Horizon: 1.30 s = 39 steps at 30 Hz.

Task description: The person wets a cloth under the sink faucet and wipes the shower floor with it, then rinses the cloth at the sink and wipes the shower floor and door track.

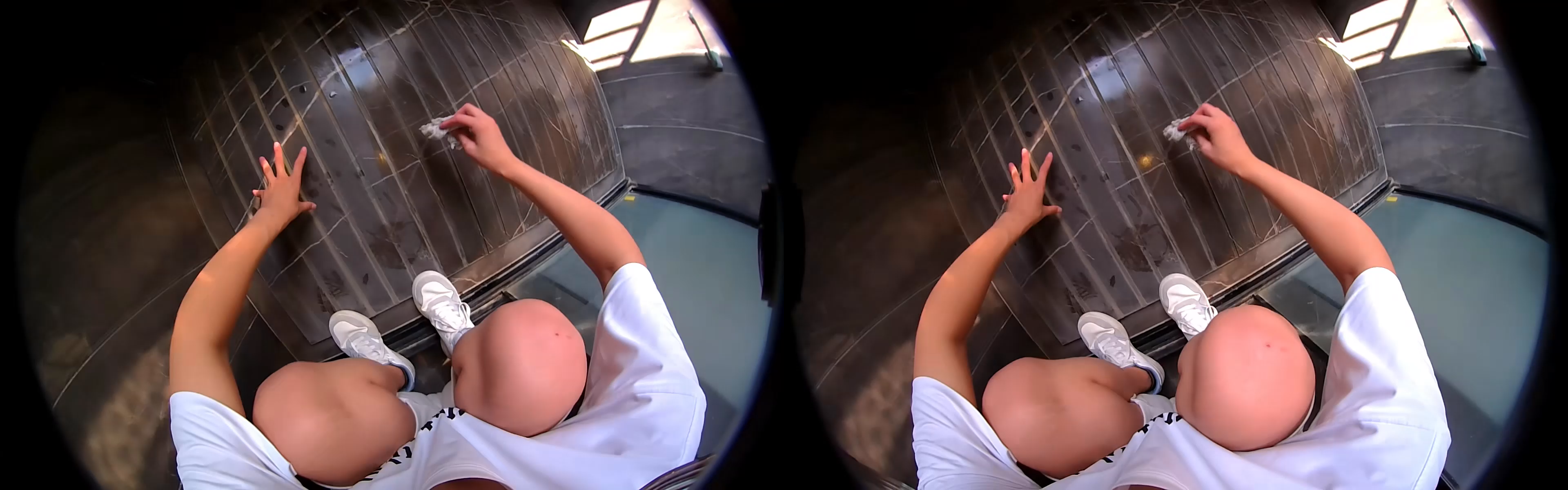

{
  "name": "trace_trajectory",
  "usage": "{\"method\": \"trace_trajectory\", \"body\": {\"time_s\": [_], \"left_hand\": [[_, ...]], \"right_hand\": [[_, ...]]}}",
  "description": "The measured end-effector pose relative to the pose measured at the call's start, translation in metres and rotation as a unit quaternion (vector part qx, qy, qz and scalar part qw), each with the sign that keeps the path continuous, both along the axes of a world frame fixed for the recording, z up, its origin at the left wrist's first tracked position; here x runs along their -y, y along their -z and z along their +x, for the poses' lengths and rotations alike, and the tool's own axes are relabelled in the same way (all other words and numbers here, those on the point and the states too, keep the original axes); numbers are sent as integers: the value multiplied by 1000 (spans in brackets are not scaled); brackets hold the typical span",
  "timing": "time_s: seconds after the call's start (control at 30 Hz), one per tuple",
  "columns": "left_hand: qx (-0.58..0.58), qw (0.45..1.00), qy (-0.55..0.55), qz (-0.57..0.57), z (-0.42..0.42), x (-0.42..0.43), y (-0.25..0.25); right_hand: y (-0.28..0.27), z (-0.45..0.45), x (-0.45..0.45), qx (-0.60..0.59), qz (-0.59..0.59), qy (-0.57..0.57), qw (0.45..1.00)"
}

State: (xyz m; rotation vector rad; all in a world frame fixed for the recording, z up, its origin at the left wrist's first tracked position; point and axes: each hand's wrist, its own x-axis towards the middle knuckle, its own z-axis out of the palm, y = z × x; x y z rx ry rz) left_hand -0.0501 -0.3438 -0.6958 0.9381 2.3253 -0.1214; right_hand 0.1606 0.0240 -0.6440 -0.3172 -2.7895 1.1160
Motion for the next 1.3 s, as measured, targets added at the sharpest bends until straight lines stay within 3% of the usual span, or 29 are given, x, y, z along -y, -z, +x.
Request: {"method": "trace_trajectory", "body": {"time_s": [0.2,0.33,0.4,0.5,0.6,0.63,0.7,0.83,0.9,0.97,1.0,1.13,1.3], "left_hand": [[67,994,-77,28,-48,16,19],[73,993,-82,35,-45,20,14],[73,994,-83,24,-48,17,11],[80,993,-83,31,-49,16,6],[83,994,-69,16,-54,5,0],[86,994,-68,7,-54,5,-5],[84,995,-58,-3,-55,-1,-6],[113,989,-51,-75,-64,-26,-21],[120,981,-31,-147,-75,-48,-33],[161,970,51,-173,-99,-58,-13],[158,973,34,-164,-95,-103,-58],[178,978,108,18,-74,-216,-99],[285,946,66,139,-1,-391,-227]], "right_hand": [[-101,-96,-49,54,11,-40,998],[-155,-102,-58,85,16,-25,996],[-157,-98,-60,51,35,-18,998],[-150,-78,-58,111,-80,84,987],[-109,-54,-80,80,-48,110,989],[-78,-45,-96,57,-97,127,985],[-37,-36,-110,55,-203,239,948],[22,-42,-110,-77,-469,372,797],[18,-50,-110,-143,-526,401,736],[6,-58,-113,-173,-588,431,662],[2,-57,-120,-175,-612,431,639],[-40,-46,-129,-183,-648,482,561],[-101,8,-140,-158,-687,513,491]]}}
